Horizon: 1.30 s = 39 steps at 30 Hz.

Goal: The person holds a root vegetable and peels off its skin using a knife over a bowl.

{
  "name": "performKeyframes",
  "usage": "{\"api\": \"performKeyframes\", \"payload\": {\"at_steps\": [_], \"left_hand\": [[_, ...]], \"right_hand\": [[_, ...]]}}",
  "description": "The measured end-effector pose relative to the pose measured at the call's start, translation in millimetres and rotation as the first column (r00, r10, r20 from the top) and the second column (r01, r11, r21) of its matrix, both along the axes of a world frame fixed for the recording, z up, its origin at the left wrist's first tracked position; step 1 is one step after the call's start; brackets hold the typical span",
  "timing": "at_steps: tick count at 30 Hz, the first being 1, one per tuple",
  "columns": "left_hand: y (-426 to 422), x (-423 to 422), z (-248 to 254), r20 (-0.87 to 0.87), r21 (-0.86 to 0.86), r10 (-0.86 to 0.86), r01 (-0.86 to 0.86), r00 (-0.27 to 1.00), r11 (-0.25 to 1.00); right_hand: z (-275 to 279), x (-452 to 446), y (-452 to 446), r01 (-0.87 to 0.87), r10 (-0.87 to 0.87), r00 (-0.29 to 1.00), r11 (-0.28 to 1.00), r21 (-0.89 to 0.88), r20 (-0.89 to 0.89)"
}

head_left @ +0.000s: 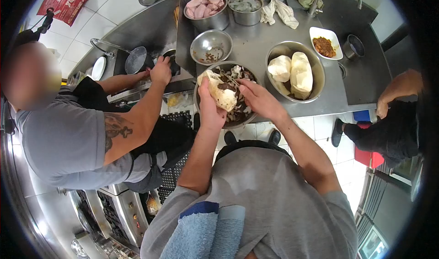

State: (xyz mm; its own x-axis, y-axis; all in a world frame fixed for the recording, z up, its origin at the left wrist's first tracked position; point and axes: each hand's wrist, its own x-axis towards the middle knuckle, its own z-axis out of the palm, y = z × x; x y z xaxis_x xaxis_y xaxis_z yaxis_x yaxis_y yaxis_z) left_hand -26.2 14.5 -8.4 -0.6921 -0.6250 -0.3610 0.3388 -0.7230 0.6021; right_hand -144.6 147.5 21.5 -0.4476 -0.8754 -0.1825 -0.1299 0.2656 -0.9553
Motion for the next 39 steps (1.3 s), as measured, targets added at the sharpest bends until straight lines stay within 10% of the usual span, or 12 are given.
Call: {"api": "performKeyframes", "payload": {"at_steps": [11, 27, 29, 32, 35, 39], "left_hand": [[-6.0, -2.1, -7.4, 0.109, -0.202, 0.116, -0.092, 0.987, 0.975], [5.3, -13.2, -20.0, 0.086, -0.077, 0.170, -0.163, 0.982, 0.984], [4.0, -13.9, -21.0, 0.096, -0.092, 0.163, -0.154, 0.982, 0.984], [-3.1, -4.9, -20.0, -0.299, -0.032, -0.071, 0.065, 0.952, 0.997], [1.1, -4.3, -2.9, -0.247, -0.014, -0.023, 0.020, 0.969, 1.000], [-8.7, -2.9, -13.8, -0.148, -0.102, 0.058, -0.074, 0.987, 0.992]], "right_hand": [[9.5, 14.2, 14.0, -0.181, 0.174, 0.889, 0.983, 0.022, -0.423], [-2.9, 19.8, -20.9, -0.031, -0.015, 0.917, 0.994, -0.108, -0.398], [-33.8, 18.7, -26.6, 0.022, -0.159, 0.926, 0.929, -0.369, -0.343], [-7.1, 8.3, -14.0, 0.134, -0.046, 0.779, 0.986, -0.095, 0.625], [7.4, 7.3, -4.4, 0.028, -0.028, 0.869, 1.000, 0.008, 0.494], [-12.9, 8.2, 2.1, -0.050, 0.023, 0.984, 0.988, -0.148, -0.179]]}}
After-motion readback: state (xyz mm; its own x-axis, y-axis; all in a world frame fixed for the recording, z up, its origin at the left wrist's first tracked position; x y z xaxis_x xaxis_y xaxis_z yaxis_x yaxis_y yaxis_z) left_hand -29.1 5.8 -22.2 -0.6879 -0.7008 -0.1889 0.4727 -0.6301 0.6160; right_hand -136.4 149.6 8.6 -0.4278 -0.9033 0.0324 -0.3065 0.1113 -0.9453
